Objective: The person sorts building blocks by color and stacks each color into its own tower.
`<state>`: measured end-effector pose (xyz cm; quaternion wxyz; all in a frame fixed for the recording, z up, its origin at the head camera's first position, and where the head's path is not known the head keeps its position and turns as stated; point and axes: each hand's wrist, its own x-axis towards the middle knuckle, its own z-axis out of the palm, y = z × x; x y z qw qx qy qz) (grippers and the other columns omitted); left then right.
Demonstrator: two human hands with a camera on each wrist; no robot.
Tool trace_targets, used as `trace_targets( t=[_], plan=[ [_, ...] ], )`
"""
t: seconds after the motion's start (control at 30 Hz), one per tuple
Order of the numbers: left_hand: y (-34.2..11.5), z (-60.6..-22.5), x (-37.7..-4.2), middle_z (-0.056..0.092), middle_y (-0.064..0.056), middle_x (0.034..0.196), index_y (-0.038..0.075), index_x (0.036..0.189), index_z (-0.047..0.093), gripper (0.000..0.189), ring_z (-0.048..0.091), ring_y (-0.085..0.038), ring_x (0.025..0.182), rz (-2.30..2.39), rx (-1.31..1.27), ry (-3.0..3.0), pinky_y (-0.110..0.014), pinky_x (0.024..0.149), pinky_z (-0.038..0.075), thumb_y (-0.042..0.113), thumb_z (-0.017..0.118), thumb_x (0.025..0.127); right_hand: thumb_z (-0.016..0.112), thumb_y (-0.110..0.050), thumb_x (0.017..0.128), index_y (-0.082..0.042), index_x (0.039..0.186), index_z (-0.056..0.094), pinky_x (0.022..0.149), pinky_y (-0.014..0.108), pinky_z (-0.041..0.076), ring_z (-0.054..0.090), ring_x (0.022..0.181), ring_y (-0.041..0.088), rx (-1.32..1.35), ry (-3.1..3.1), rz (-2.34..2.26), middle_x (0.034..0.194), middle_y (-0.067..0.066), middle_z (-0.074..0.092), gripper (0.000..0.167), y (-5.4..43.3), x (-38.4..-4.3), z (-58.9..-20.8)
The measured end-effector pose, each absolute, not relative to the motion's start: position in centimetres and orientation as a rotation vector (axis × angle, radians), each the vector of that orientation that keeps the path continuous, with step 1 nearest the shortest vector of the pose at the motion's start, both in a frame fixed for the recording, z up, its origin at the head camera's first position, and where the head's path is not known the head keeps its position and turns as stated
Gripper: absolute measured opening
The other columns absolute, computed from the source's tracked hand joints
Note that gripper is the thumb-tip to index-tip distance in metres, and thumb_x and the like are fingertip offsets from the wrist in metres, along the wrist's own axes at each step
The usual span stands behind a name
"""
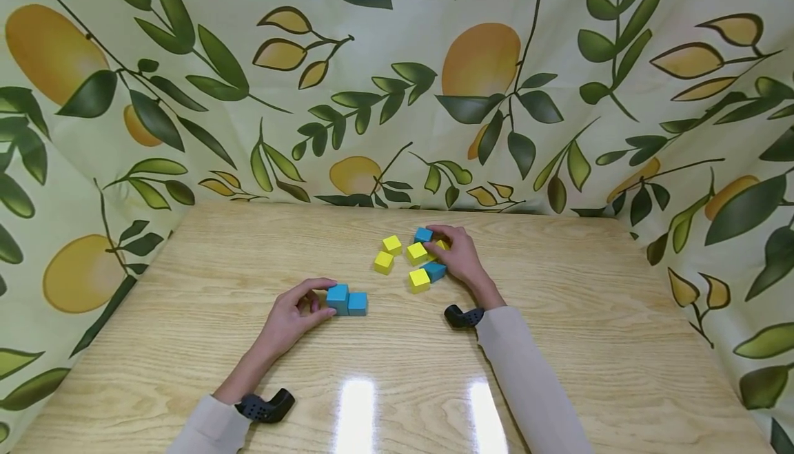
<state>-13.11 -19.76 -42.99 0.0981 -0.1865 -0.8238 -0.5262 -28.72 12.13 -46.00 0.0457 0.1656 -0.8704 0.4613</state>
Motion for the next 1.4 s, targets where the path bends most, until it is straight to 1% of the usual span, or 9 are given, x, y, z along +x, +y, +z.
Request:
trace_targets(
  t=[0.17,0.33,0.57,0.77,0.97,1.03,1.2,1.3,1.4],
  plan=[
    [-19.7,-43.0,-13.1,0.056,-0.009,0.073,0.005,0.118,0.064,0.041,0.049,-0.022,0.064,-1.564,-0.556,-2.435,-0.028,0.054,0.038,-0.003,0.075,0.079,0.069,-0.020,0.090,-0.007,0.127,0.061,0.093,0.044,0.041,0.052,0.105,0.027,0.492,-2.610,1.468,0.108,0.011,0.062,0.040,12.4,-28.6,-45.9],
    [-19.7,-43.0,-13.1,0.057,-0.010,0.073,0.005,0.118,0.064,0.042,0.050,-0.022,0.064,-1.557,-0.554,-2.439,-0.028,0.055,0.038,-0.003,0.075,0.079,0.069,-0.019,0.090,-0.007,0.127,0.061,0.090,0.043,0.044,0.055,0.104,0.026,0.511,-2.578,1.473,0.111,0.011,0.061,0.039,12.4,-28.4,-45.4],
    [-19.7,-42.9,-13.1,0.057,-0.009,0.074,0.005,0.118,0.064,0.042,0.050,-0.021,0.065,-1.565,-0.536,-2.436,-0.028,0.056,0.039,-0.004,0.075,0.079,0.069,-0.014,0.090,-0.007,0.126,0.061,0.086,0.040,0.047,0.057,0.101,0.024,0.580,-2.511,1.505,0.108,0.010,0.061,0.038,12.6,-27.9,-43.8],
    [-19.7,-42.9,-13.0,0.057,-0.010,0.075,0.006,0.118,0.064,0.042,0.050,-0.022,0.066,-1.578,-0.519,-2.443,-0.027,0.057,0.039,-0.002,0.075,0.079,0.068,-0.017,0.091,-0.005,0.129,0.060,0.084,0.039,0.048,0.056,0.102,0.022,0.634,-2.492,1.519,0.113,0.006,0.060,0.040,12.5,-27.2,-42.4],
    [-19.7,-43.0,-13.0,0.057,-0.010,0.075,0.007,0.118,0.064,0.042,0.050,-0.022,0.066,-1.563,-0.525,-2.446,-0.027,0.056,0.038,-0.002,0.075,0.079,0.068,-0.017,0.090,-0.003,0.128,0.060,0.083,0.043,0.049,0.056,0.104,0.030,0.733,-2.432,1.522,0.114,0.007,0.061,0.040,12.0,-26.2,-41.3],
    [-19.7,-43.0,-13.0,0.057,-0.010,0.076,0.007,0.118,0.064,0.042,0.050,-0.021,0.066,-1.555,-0.528,-2.445,-0.027,0.056,0.038,-0.002,0.075,0.079,0.068,-0.016,0.090,-0.003,0.127,0.060,0.082,0.044,0.049,0.056,0.103,0.030,0.771,-2.413,1.523,0.114,0.008,0.061,0.040,11.7,-25.9,-41.0],
    [-19.7,-42.9,-12.9,0.058,-0.010,0.076,0.007,0.118,0.064,0.042,0.050,-0.020,0.065,-1.540,-0.530,-2.452,-0.027,0.055,0.038,-0.002,0.075,0.079,0.069,-0.014,0.089,-0.006,0.126,0.062,0.081,0.045,0.049,0.057,0.101,0.022,0.839,-2.404,1.523,0.113,0.006,0.062,0.038,10.9,-25.1,-40.5],
    [-19.7,-42.9,-12.9,0.059,-0.010,0.078,0.007,0.118,0.064,0.042,0.050,-0.020,0.065,-1.536,-0.532,-2.454,-0.026,0.055,0.039,-0.002,0.075,0.079,0.070,-0.015,0.089,-0.008,0.126,0.062,0.082,0.044,0.049,0.058,0.101,0.022,0.868,-2.412,1.535,0.113,0.006,0.062,0.039,10.4,-24.6,-40.2],
    [-19.6,-42.8,-12.9,0.062,-0.009,0.088,0.005,0.118,0.064,0.041,0.051,-0.021,0.066,-1.537,-0.531,-2.454,-0.026,0.055,0.040,-0.003,0.075,0.079,0.070,-0.014,0.088,-0.007,0.127,0.061,0.083,0.044,0.050,0.059,0.101,0.026,0.902,-2.417,1.543,0.114,0.008,0.062,0.040,9.9,-24.0,-39.9]
  ],
)
